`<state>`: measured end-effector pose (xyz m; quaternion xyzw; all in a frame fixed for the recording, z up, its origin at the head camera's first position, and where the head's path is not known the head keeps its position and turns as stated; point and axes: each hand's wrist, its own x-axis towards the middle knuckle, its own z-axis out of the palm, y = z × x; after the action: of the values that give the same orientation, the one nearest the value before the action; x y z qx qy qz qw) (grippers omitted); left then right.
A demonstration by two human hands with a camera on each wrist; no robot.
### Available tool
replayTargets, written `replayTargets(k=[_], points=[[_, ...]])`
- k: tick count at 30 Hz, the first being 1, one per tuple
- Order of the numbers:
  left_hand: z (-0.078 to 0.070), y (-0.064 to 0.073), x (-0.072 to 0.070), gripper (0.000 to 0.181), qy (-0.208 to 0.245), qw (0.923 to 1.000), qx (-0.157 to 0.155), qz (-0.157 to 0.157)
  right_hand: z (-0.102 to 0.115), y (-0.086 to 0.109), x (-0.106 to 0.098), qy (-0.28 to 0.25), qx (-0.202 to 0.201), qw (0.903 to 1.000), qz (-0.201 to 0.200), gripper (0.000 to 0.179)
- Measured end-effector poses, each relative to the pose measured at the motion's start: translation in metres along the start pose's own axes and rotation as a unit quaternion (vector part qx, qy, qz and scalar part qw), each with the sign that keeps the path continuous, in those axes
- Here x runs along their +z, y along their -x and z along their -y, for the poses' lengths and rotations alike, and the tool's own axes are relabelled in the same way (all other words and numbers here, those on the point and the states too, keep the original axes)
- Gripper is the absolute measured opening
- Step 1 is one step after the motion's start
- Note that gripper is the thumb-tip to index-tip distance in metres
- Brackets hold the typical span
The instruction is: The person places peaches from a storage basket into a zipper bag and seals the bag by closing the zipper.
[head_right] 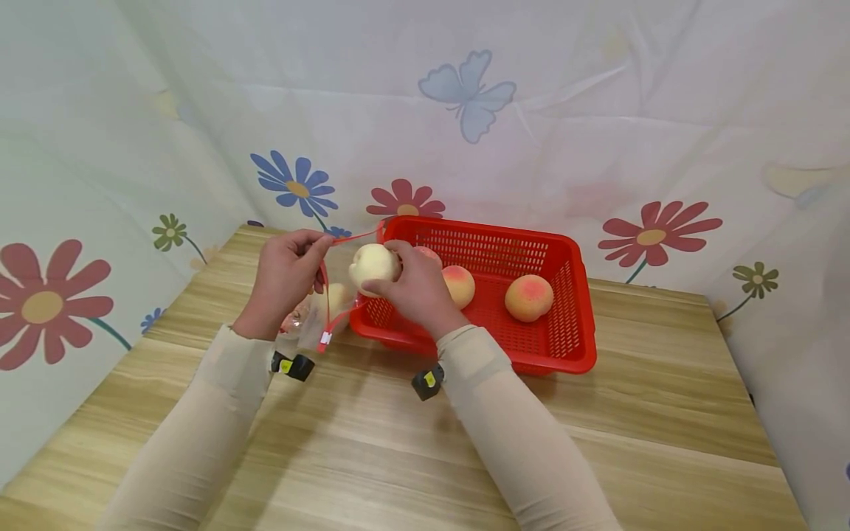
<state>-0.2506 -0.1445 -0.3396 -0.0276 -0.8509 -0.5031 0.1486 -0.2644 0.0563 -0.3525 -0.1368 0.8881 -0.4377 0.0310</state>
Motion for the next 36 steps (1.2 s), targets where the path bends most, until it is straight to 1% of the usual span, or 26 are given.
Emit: replayTargets(k=[5,9,14,18,22,28,32,36], points=[[0.001,0.0,0.0,0.029,0.0,1.0,0.001,0.001,0.003,-0.001,0.004,-0.001,-0.002,0.9999,-0.012,0.071],[0.001,0.001,0.0,0.029,0.0,1.0,0.0,-0.001,0.004,-0.001,0.006,0.0,-0.003,0.9996,-0.026,0.069],[0.001,0.001,-0.001,0.029,0.0,1.0,-0.002,-0.005,0.007,-0.002,0.009,-0.004,-0.015,0.9987,-0.047,0.061],[0.001,0.001,-0.001,0.03,0.003,1.0,0.0,-0.004,0.011,-0.002,0.011,0.001,-0.027,0.998,-0.057,0.05],[0.002,0.0,-0.001,0.031,0.004,1.0,0.005,-0.004,0.015,-0.001,0.011,0.035,-0.043,0.9963,-0.066,0.039],[0.001,0.001,-0.002,0.029,0.002,0.9999,0.009,-0.007,0.018,0.001,0.013,0.108,-0.067,0.9885,-0.082,0.029],[0.002,0.0,-0.003,0.029,0.002,1.0,0.005,-0.007,0.019,0.001,0.012,0.138,-0.075,0.985,-0.071,0.026],[0.001,0.001,-0.003,0.028,0.006,0.9999,0.002,-0.009,0.02,0.001,0.013,0.152,-0.079,0.9839,-0.052,0.025]])
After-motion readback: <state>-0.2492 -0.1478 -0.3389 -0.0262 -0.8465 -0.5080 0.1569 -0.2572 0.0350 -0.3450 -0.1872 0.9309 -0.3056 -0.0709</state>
